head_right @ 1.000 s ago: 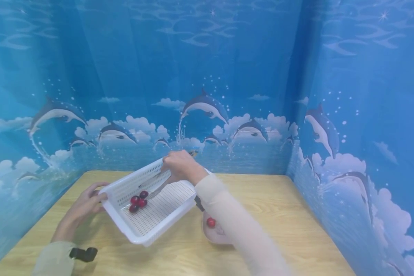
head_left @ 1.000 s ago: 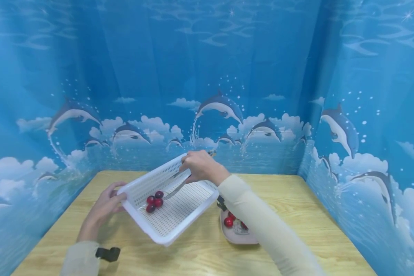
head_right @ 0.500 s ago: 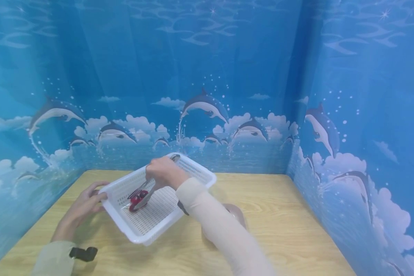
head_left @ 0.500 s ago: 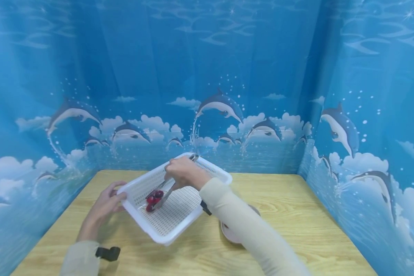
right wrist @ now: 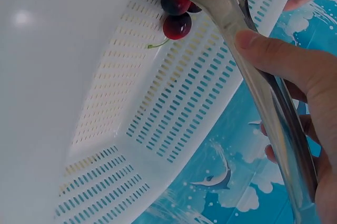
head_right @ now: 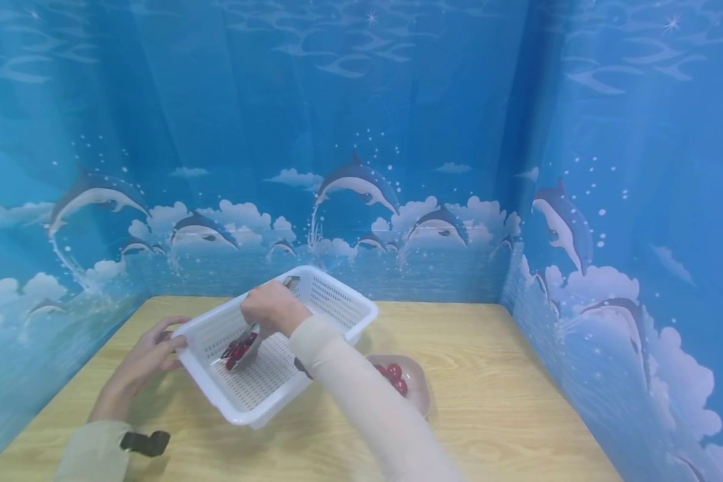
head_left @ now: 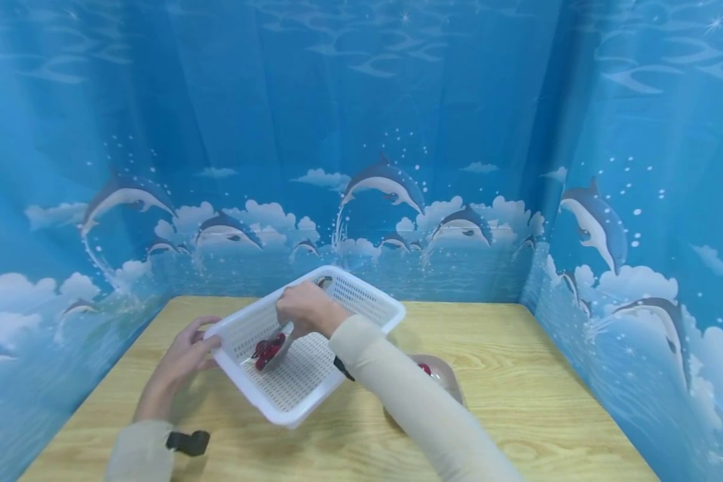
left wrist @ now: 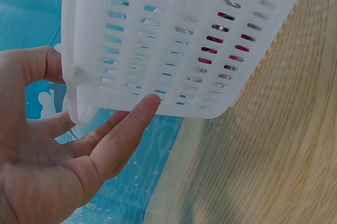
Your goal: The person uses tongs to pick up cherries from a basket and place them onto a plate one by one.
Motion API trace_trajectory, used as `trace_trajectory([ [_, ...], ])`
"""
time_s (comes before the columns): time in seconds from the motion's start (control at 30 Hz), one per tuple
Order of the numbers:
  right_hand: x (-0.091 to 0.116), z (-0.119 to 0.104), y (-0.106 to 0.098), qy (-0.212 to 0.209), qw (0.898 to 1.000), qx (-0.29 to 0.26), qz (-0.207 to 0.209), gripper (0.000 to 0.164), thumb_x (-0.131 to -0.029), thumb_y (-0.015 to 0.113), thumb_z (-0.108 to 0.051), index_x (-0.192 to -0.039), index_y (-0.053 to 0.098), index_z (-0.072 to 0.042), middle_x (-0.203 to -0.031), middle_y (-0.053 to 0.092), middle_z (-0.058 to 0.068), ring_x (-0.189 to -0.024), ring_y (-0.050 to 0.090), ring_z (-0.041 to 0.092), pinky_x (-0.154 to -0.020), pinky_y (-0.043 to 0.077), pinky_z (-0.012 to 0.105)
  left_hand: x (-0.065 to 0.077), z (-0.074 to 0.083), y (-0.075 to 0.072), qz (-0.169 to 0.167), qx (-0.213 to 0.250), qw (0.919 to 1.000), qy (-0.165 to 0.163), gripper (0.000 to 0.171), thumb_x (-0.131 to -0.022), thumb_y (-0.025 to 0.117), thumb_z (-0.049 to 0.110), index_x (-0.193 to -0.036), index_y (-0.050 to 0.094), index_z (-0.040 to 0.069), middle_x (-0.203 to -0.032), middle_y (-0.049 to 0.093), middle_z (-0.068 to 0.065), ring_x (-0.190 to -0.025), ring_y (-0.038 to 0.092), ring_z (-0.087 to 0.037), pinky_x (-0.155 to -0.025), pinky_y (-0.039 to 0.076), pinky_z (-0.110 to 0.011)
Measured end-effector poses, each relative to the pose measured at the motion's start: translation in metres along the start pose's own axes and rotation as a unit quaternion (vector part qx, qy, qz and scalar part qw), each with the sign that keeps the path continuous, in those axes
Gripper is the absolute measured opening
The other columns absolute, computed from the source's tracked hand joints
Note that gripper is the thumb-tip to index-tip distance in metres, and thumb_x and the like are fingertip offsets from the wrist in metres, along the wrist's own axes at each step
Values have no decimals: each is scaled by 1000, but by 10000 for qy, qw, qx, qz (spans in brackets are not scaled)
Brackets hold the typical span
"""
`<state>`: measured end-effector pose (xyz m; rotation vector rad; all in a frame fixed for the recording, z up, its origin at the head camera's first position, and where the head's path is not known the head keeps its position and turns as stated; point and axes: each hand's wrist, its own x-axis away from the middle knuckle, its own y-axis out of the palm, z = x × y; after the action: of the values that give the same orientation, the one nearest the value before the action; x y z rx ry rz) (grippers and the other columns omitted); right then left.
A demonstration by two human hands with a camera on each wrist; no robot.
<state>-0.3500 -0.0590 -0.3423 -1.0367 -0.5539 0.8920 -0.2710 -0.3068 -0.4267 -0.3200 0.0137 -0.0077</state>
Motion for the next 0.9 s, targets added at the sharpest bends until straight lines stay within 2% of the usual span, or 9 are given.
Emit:
trace_trajectory([
  [0.13, -2, -3, 0, -73, 9999, 1, -84, 19, -83, 83, -46, -86, 74, -30, -100, 76, -13, -77, 59, 5, -65, 53, 19, 0, 0, -1, -22, 12, 10000, 20, 61, -103, 51, 11, -156, 26, -4, -144, 45, -41, -116, 67, -33, -90, 67, -42],
  [0.27, 0, -3, -1, -136, 9999, 12, -53, 29, -83, 83, -47, -74, 62, -29, -93, 74, -14, -71, 50, 5, -58, 44, 19, 0, 0, 0, -21, 21, 10000, -4, 60, -103, 51, 11, -156, 26, -3, -144, 45, -41, -116, 67, -33, -90, 67, -42],
  [0.37, 3, -1, -1, -151, 9999, 76, 14, 31, -84, 82, -47, -72, 61, -27, -86, 73, -14, -69, 48, 6, -57, 41, 22, 0, 0, -1, -22, -11, 10000, -23, 60, -104, 51, 12, -156, 26, -3, -144, 46, -40, -116, 66, -33, -91, 67, -42],
  [0.5, 10, 6, -3, -81, 9999, -25, 126, 19, -83, 82, -51, -87, 79, -32, -91, 77, -14, -76, 60, 5, -64, 53, 20, 0, 2, -1, -34, -66, 10000, -28, 61, -104, 51, 13, -157, 25, -3, -144, 46, -40, -116, 66, -33, -92, 66, -44],
  [0.6, 19, 13, -6, -37, 9991, -266, 315, 27, -82, 82, -52, -103, 81, -35, -103, 78, -14, -88, 69, 7, -70, 60, 22, 0, 2, -1, -21, -69, 10000, -34, 61, -104, 51, 12, -157, 25, -3, -144, 46, -40, -115, 67, -31, -92, 66, -44],
  [0.73, 32, 23, -10, -60, 9964, -523, 661, 28, -82, 84, -48, -107, 81, -35, -108, 77, -12, -92, 69, 9, -68, 59, 21, 1, 2, -1, -24, -65, 10000, -38, 62, -103, 52, 12, -157, 25, -4, -143, 46, -40, -114, 67, -29, -92, 66, -43],
  [0.9, 48, 34, -9, -86, 9915, -744, 1068, 29, -81, 85, -46, -107, 82, -32, -108, 78, -10, -94, 68, 10, -75, 59, 22, 0, 2, -1, -49, -38, 10000, -17, 63, -103, 52, 11, -157, 24, -5, -142, 47, -40, -111, 67, -26, -92, 66, -43],
])
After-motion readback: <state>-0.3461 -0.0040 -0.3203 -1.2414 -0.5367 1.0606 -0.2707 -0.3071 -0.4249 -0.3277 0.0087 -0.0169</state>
